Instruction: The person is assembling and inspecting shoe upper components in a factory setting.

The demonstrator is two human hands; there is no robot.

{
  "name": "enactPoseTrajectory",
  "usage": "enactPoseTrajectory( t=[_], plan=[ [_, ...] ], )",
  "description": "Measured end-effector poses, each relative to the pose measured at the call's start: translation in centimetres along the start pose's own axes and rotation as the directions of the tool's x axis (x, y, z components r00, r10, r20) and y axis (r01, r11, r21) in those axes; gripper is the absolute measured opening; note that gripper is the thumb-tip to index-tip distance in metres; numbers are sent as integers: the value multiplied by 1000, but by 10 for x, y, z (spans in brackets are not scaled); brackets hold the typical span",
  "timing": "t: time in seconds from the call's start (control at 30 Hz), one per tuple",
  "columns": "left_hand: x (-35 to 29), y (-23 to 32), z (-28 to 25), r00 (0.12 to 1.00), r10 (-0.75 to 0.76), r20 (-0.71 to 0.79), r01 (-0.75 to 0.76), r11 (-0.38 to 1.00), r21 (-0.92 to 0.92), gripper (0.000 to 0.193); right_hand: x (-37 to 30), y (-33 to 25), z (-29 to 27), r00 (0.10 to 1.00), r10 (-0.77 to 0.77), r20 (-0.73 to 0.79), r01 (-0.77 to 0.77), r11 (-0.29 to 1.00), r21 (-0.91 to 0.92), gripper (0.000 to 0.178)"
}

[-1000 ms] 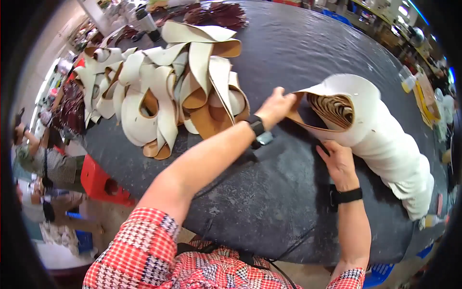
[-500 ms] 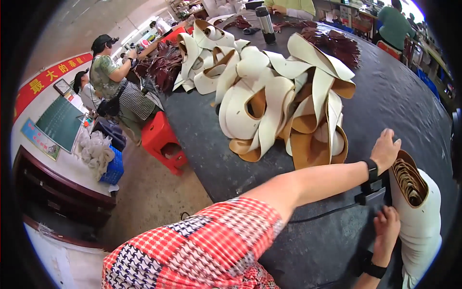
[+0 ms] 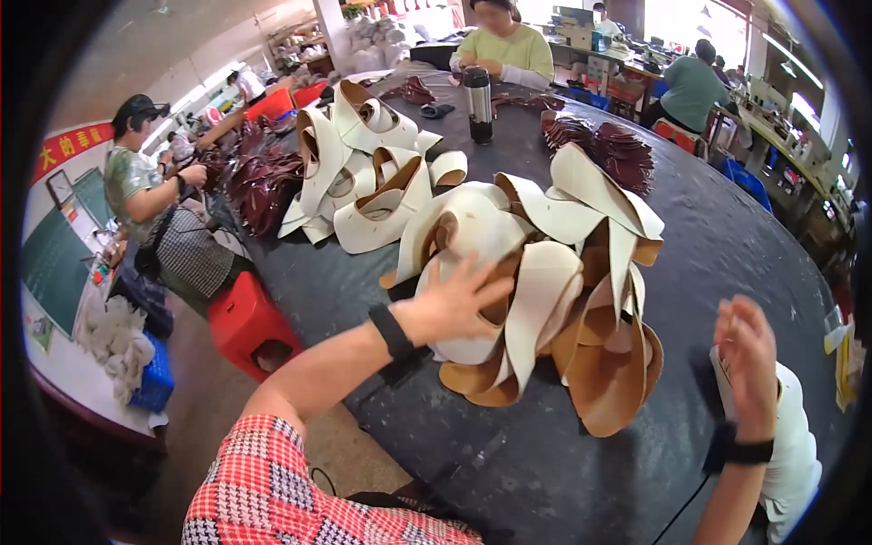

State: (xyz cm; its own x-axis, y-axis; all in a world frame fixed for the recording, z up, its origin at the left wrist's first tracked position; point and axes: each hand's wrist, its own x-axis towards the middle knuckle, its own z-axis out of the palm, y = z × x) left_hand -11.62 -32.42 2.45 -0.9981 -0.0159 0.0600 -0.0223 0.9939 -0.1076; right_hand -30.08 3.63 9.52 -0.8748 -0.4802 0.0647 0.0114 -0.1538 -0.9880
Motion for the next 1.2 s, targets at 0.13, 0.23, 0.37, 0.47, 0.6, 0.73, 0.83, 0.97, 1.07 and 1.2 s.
enactPoseTrajectory(
  t=[0.13, 0.23, 0.37, 0.47, 0.6, 0.73, 0.83, 0.97, 1.07, 1.2],
  plan=[
    [-9, -27, 34, 967, 255, 3, -254, 963, -88, 69, 109, 16, 53, 979, -201, -45, 131, 777, -616, 74],
    [-4, -30, 38, 962, 196, -188, -241, 935, -259, 56, 172, 39, 96, 948, -299, 105, 214, 363, -907, 94],
    [-13, -30, 60, 932, 157, -326, -228, 954, -194, 40, 227, 50, 181, 982, -186, 32, 77, 240, -968, 111],
    [-6, -30, 71, 924, 146, -353, -248, 933, -263, 39, 247, 78, 176, 980, 190, 63, -1, 318, -948, 111],
    [-2, -40, 86, 927, 151, -345, -287, 875, -389, 38, 230, 107, 186, 960, 277, 38, -55, 321, -946, 74],
    [0, -32, 96, 957, 137, -254, -275, 702, -657, 34, 215, 83, 177, 967, 58, 249, 230, 223, -947, 42],
    [2, -11, 101, 832, 201, -517, -488, 707, -512, 26, 175, 28, 150, 867, -198, 458, 483, 103, -870, 39],
    [31, 13, 88, 976, 153, -155, -218, 696, -685, 35, 115, -67, 119, 670, -523, 527, 609, -20, -793, 44],
    [44, 7, 90, 976, 63, -209, -184, 750, -635, 36, 30, -92, 176, 818, -323, 477, 513, 33, -858, 37],
    [30, -10, 98, 945, -12, -328, -297, 392, -871, 36, -23, 30, 170, 799, 23, 601, 583, 217, -783, 40]
  ],
)
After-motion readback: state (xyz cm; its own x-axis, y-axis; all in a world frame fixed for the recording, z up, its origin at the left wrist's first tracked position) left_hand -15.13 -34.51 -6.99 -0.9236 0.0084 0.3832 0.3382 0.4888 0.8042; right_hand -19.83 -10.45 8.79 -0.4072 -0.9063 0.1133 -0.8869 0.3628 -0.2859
